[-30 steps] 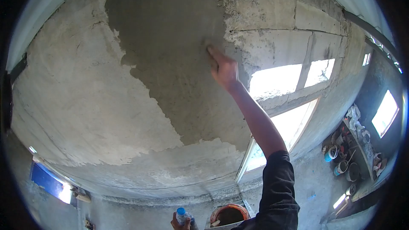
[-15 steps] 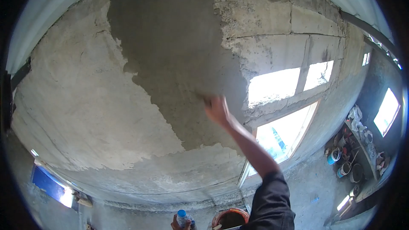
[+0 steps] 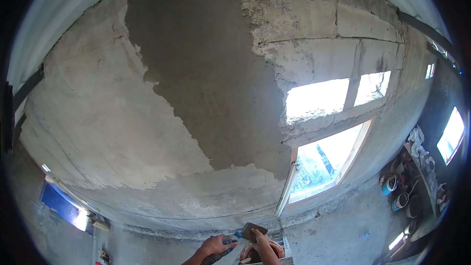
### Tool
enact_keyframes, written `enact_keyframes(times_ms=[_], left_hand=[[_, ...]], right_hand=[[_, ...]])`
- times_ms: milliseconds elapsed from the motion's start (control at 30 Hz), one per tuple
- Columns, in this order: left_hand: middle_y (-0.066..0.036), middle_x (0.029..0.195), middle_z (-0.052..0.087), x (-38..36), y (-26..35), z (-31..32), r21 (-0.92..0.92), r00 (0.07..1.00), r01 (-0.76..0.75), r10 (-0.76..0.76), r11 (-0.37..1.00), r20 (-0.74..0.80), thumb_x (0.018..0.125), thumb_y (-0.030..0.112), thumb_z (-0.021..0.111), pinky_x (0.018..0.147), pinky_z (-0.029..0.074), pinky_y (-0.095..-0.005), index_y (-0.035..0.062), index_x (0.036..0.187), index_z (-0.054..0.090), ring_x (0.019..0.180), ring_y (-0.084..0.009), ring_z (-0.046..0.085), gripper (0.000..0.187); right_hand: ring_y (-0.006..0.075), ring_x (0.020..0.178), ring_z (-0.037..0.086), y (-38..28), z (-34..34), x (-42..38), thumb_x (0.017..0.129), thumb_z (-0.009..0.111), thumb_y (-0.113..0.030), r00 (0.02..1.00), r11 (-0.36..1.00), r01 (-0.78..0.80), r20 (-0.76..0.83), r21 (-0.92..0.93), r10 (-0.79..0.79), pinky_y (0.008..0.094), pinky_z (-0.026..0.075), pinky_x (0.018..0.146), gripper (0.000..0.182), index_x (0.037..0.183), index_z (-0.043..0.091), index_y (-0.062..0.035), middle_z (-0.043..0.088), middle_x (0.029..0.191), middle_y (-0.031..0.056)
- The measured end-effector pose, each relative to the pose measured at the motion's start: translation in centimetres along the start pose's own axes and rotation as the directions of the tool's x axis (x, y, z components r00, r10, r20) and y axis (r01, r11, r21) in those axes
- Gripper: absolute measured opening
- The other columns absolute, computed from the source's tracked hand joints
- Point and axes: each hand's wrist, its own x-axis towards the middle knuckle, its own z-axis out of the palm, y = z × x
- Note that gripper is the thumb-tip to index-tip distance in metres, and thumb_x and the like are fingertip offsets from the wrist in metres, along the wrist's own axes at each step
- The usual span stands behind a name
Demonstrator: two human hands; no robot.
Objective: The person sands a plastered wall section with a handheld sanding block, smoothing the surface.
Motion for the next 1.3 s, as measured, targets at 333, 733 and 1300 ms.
enact_keyframes(times_ms=[333,733,1300], left_hand=[[-0.023,0.112,0.06,-1.5,5.1,0.1,0.025,0.984,-0.175,0.175,0.984,0.017,0.063,0.083,0.049,0.089,0.046,-0.0415,0.0044,0.123,0.051,0.106,-0.0358,0.058,0.099],[-0.024,0.083,0.065,-2.0,2.9,4.0,-0.251,0.818,-0.454,0.288,0.855,-0.498,0.069,0.066,0.063,0.074,0.052,-0.0403,-0.005,0.111,0.054,0.084,-0.0368,0.065,0.083],[-0.013,0.089,0.067,-5.0,-1.5,7.0,-0.42,0.599,-0.677,0.121,0.604,-0.791,0.068,0.034,0.079,0.073,0.053,-0.0363,0.0057,0.106,0.055,0.082,-0.026,0.067,0.053]], right_hand=[[0.0245,0.079,0.063,-2.9,-2.7,3.4,0.075,0.068,-0.001,0.981,0.968,0.187,0.021,0.169,-0.193,0.0378,0.053,0.07,0.026,0.1,0.06,-0.0019,0.063,0.089,0.0085],[0.0225,0.061,0.057,-8.0,-25.4,10.1,0.082,0.05,0.003,0.859,0.902,-0.012,-0.466,-0.432,-0.212,0.0409,0.052,0.051,0.014,0.087,0.057,-0.0076,0.057,0.072,0.0084],[0.0101,0.088,0.056,-21.1,22.9,-4.9,0.08,0.071,-0.028,0.711,0.542,0.696,0.558,-0.471,-0.428,0.0246,0.047,0.072,0.04,0.11,0.057,-0.0055,0.06,0.102,0.0024]])
